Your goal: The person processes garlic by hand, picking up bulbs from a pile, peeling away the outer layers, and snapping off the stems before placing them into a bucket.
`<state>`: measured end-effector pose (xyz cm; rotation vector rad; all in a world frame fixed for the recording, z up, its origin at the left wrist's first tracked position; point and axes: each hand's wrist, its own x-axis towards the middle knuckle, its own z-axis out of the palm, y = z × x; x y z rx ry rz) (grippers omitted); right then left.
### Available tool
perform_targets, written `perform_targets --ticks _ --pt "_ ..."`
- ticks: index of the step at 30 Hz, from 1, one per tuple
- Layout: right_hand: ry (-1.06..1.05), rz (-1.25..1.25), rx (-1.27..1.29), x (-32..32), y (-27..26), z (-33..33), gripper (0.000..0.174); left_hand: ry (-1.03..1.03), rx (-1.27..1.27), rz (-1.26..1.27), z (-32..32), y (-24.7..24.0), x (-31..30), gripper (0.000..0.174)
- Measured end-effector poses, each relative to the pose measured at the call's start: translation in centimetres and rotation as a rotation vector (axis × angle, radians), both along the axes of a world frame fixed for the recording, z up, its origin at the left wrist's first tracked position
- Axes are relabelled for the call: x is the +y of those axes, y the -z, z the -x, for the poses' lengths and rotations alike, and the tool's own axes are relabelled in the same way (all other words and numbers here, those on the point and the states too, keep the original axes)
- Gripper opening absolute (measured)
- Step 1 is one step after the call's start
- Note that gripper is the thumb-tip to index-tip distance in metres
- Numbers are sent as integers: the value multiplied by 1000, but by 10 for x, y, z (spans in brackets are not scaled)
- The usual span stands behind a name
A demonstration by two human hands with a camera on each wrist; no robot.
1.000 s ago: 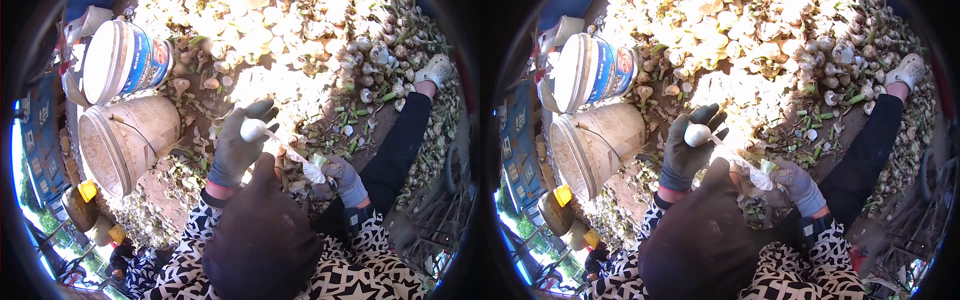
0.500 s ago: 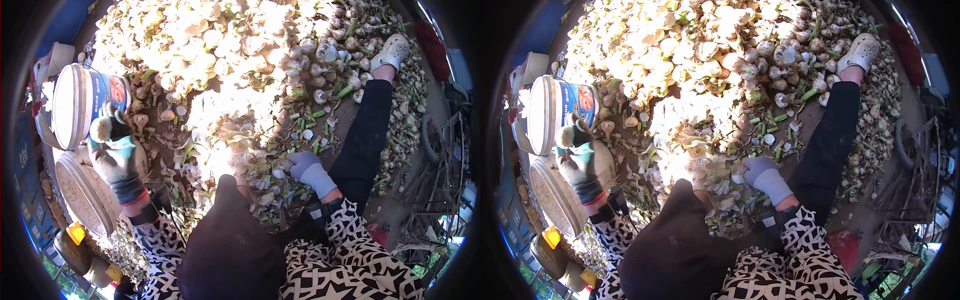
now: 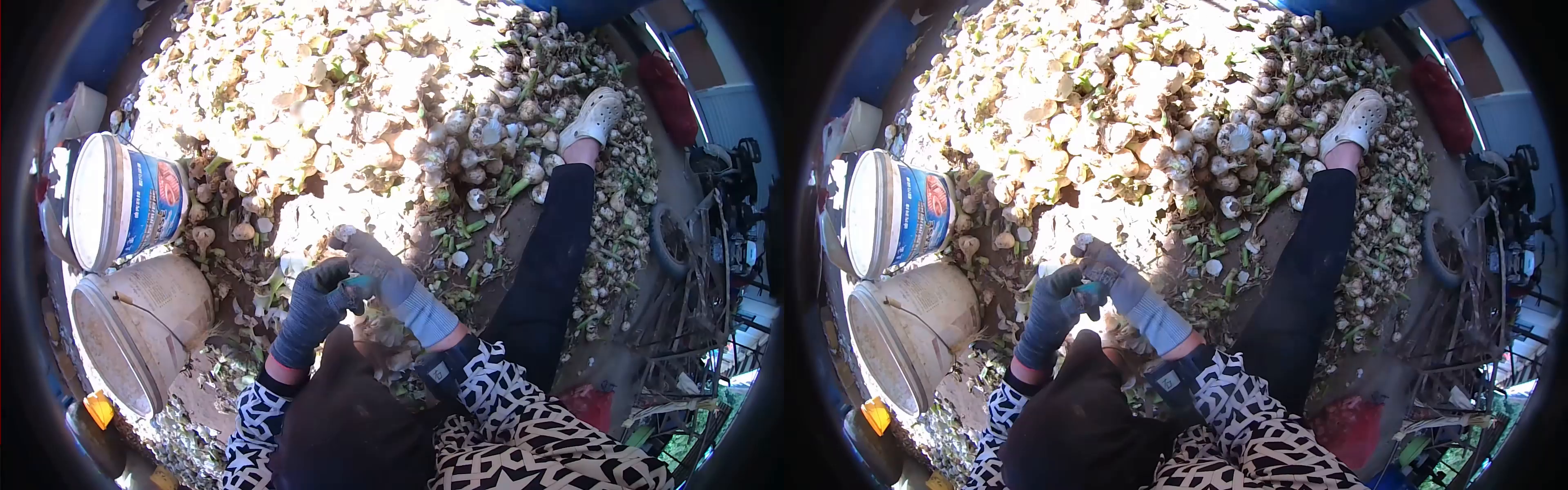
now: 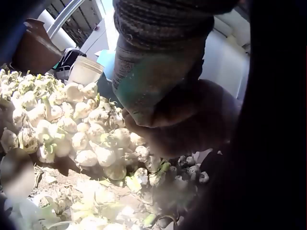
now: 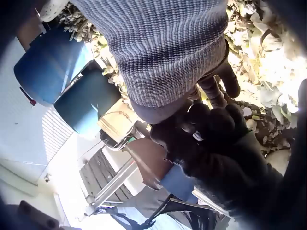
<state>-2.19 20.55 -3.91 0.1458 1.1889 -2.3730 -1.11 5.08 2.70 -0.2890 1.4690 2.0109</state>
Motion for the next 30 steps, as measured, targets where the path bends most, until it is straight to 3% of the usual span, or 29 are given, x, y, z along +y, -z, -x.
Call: perform_targets --ticks 2,4,7,9,13,15,17,19,20,23,25,27,28,30 --pt "3 40 -8 -5 -8 -1 43 -24 64 -53 -5 4 -4 43" --pt "-84 224 -130 -7 -22 -3 66 -61 176 -96 -10 -5 -3 35" --pt "-216 253 -127 -4 -50 2 65 9 197 -7 -5 -36 -4 34" --pt "-180 309 -113 -2 -83 3 65 10 283 46 -6 -68 -2 36" --pt "-281 132 200 7 -143 20 58 83 449 -3 2 -129 -1 45" --pt "-357 371 262 21 -190 21 45 57 572 -40 -4 -170 6 51" --pt "-376 445 369 31 -250 2 45 78 712 32 -20 -222 15 50" --pt "-332 276 373 41 -295 -23 49 82 832 156 -43 -269 28 48" --pt "-325 284 401 44 -315 -39 51 38 973 329 -59 -290 41 59" --pt "-236 398 437 48 -328 -89 52 15 1207 559 -103 -313 55 57" --pt "-190 423 406 59 -325 -125 50 87 1214 544 -130 -304 61 55" --pt "-157 194 530 69 -304 -153 60 61 1235 494 -157 -295 70 52" --pt "-140 150 605 70 -304 -167 56 23 1268 453 -170 -297 79 44" --pt "-154 192 556 79 -307 -193 56 44 1260 441 -192 -294 85 38"
